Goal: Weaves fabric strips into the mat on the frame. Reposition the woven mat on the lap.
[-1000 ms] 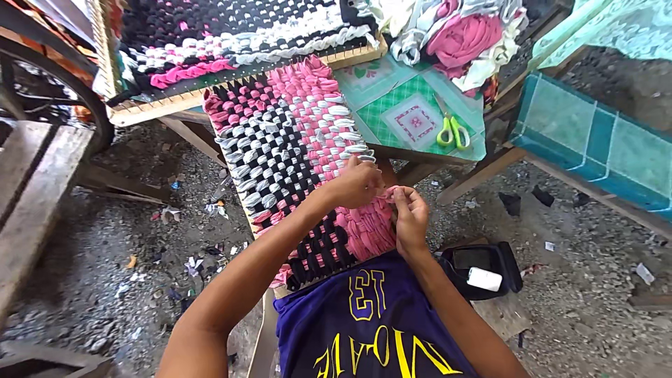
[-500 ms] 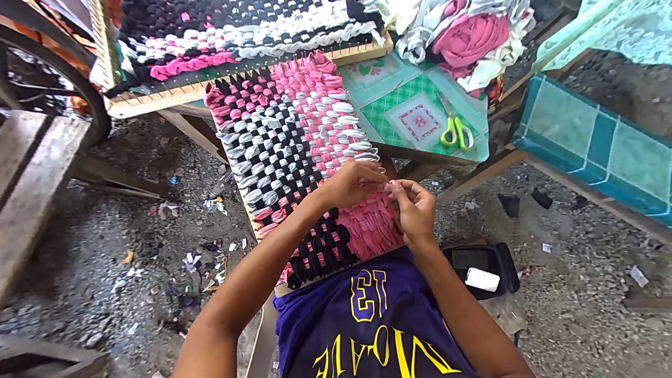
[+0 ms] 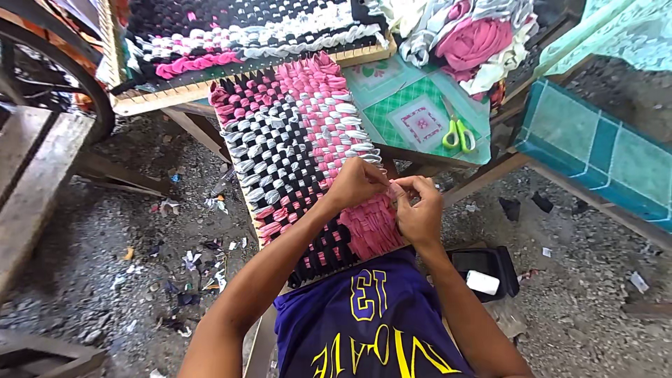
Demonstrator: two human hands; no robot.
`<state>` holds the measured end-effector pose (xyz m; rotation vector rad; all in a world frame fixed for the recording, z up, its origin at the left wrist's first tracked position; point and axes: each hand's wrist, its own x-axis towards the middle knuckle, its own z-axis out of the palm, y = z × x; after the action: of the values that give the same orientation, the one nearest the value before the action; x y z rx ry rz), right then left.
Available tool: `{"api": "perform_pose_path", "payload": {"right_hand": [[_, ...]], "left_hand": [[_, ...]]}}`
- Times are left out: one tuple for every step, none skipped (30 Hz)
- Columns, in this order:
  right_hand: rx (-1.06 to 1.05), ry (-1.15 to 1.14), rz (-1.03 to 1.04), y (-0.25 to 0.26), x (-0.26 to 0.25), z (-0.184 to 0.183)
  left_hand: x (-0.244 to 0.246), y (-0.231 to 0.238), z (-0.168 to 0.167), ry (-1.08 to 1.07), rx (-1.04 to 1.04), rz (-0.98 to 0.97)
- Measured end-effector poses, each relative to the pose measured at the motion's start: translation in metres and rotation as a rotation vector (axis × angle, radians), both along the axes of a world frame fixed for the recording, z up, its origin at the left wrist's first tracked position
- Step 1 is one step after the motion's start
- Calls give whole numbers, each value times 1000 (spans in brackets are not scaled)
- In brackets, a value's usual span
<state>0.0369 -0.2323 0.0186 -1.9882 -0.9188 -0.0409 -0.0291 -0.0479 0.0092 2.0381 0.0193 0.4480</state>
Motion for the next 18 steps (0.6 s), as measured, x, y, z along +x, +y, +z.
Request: {"api": "perform_pose_path", "payload": {"right_hand": [[-15,-34,-4,-1,-2,2],[-27,-66,-5,-2,-4,4],[-38,-96,-3,-2,-6,5],[-50,-123,1,-2,-8,6],[-59,-144,5,-2,-10,7],[-70,-156,3,-2,-11,7],[-80,-162,-1,-2,-11,8],[-93,-169,-6,-1,-11,8],[-108,-173,-8,1,-11,9],[-120,-165,-9,3,-11,9],[-130,-134,-7,4,-9,9],[-130,-84,-2,4,-6,9],[-120,-15,5,2,-2,9],[-106,53,9,-1,2,7],[-98,92,11,-4,6,5],[-106,104,15,-8,9,2],[-125,100,22,-11,11,0],[-143,96,32,-13,12,-3]], "left_hand": [[-1,-1,0,-11,-26,16],[-2,-3,-1,-19,-59,30],[-3,-4,-2,-25,-97,47],[-2,-5,-3,-26,-125,63],[-1,-4,-3,-20,-134,67],[0,-4,-4,-15,-134,58],[2,-4,-3,-14,-133,36],[5,-4,-2,-7,-122,9],[6,-5,-1,13,-93,-6],[7,-7,-1,27,-34,1],[8,-10,-3,18,42,27],[7,-13,-6,-16,113,54],[6,-15,-11,-59,153,73],[5,-16,-14,-87,153,82],[3,-14,-15,-106,128,85],[2,-13,-16,-113,98,89],[2,-13,-17,-118,75,95],[1,-12,-17,-119,66,97]]}}
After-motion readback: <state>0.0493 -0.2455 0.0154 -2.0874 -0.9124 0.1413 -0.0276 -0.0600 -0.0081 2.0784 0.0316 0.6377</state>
